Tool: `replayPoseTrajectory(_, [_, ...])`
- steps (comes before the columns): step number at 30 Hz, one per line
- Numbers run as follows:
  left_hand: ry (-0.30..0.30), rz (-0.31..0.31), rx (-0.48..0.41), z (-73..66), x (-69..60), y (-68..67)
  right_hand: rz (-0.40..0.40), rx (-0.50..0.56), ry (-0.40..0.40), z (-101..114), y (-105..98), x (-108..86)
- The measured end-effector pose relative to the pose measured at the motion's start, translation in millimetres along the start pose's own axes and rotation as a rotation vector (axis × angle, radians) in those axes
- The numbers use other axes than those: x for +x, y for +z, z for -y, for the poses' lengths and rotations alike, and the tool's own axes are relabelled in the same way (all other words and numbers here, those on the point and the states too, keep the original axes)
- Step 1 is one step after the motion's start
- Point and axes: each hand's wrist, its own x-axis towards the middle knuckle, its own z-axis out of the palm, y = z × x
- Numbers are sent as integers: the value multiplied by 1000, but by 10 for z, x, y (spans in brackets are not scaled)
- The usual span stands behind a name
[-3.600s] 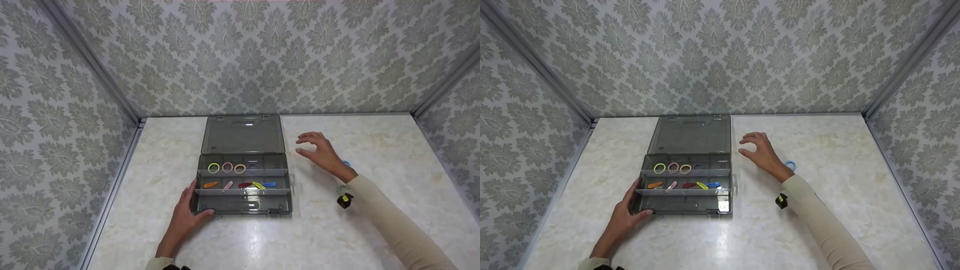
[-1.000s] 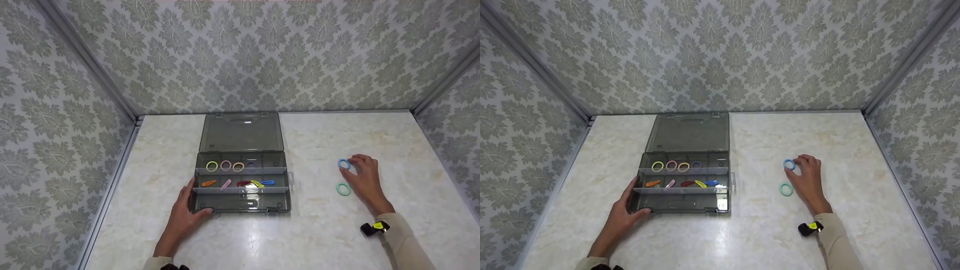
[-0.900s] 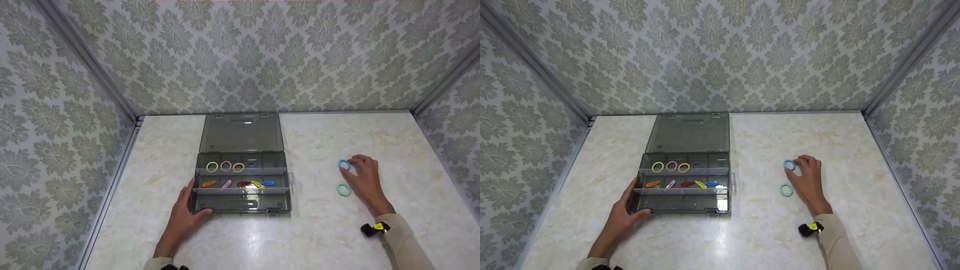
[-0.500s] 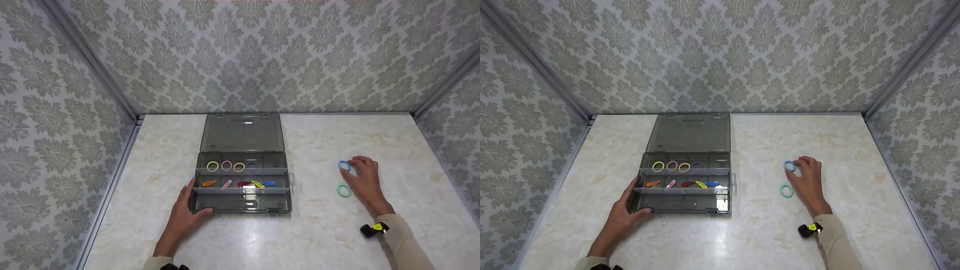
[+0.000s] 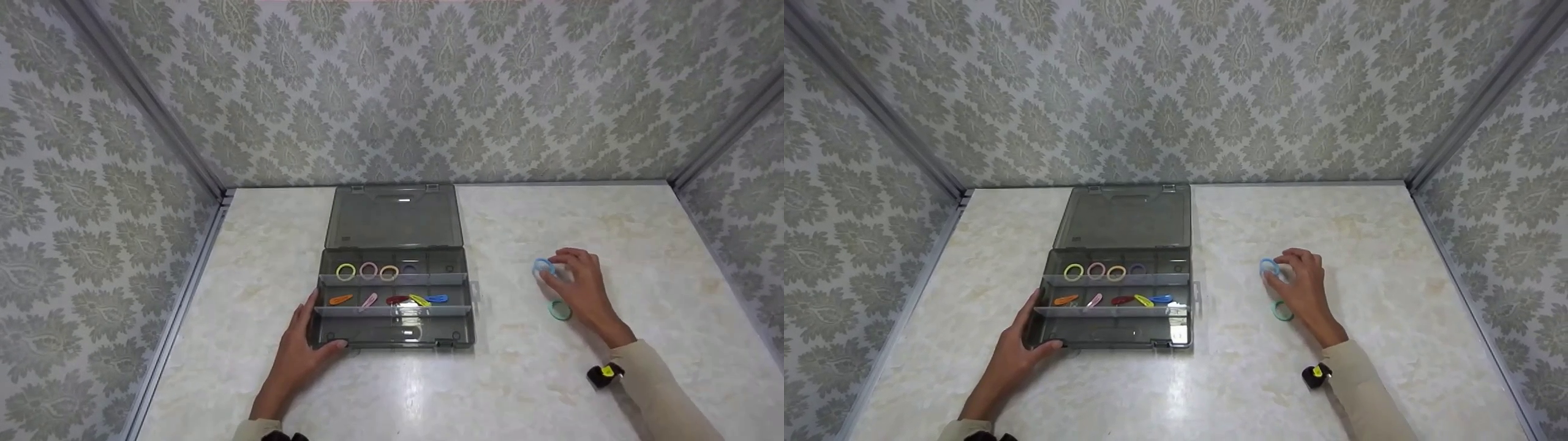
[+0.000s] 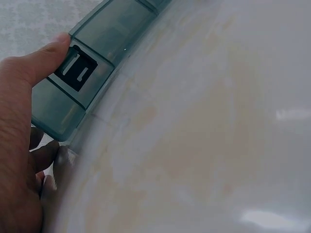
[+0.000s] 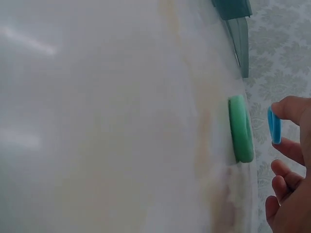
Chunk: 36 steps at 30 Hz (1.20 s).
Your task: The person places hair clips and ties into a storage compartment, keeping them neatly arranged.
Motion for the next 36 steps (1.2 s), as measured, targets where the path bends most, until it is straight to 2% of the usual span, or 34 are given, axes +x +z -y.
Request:
replayPoseTrajectory(5, [-15, 13, -3, -7, -3, -10, 41, 18, -25, 137, 104, 67])
replayPoseTrajectory(13, [6, -4, -16, 21, -6, -18, 96, 22, -76, 379, 295, 226])
replayPoseTrajectory(25, [35, -17, -27, 34, -3, 5, 131, 57, -230, 694, 542, 436])
replayPoseTrajectory(32, [14, -4, -28, 11, -5, 7, 190, 81, -270, 905, 663, 495])
replayPoseTrajectory(36, [25, -6, -32, 16, -1, 12, 223, 76, -319, 1010, 764, 529])
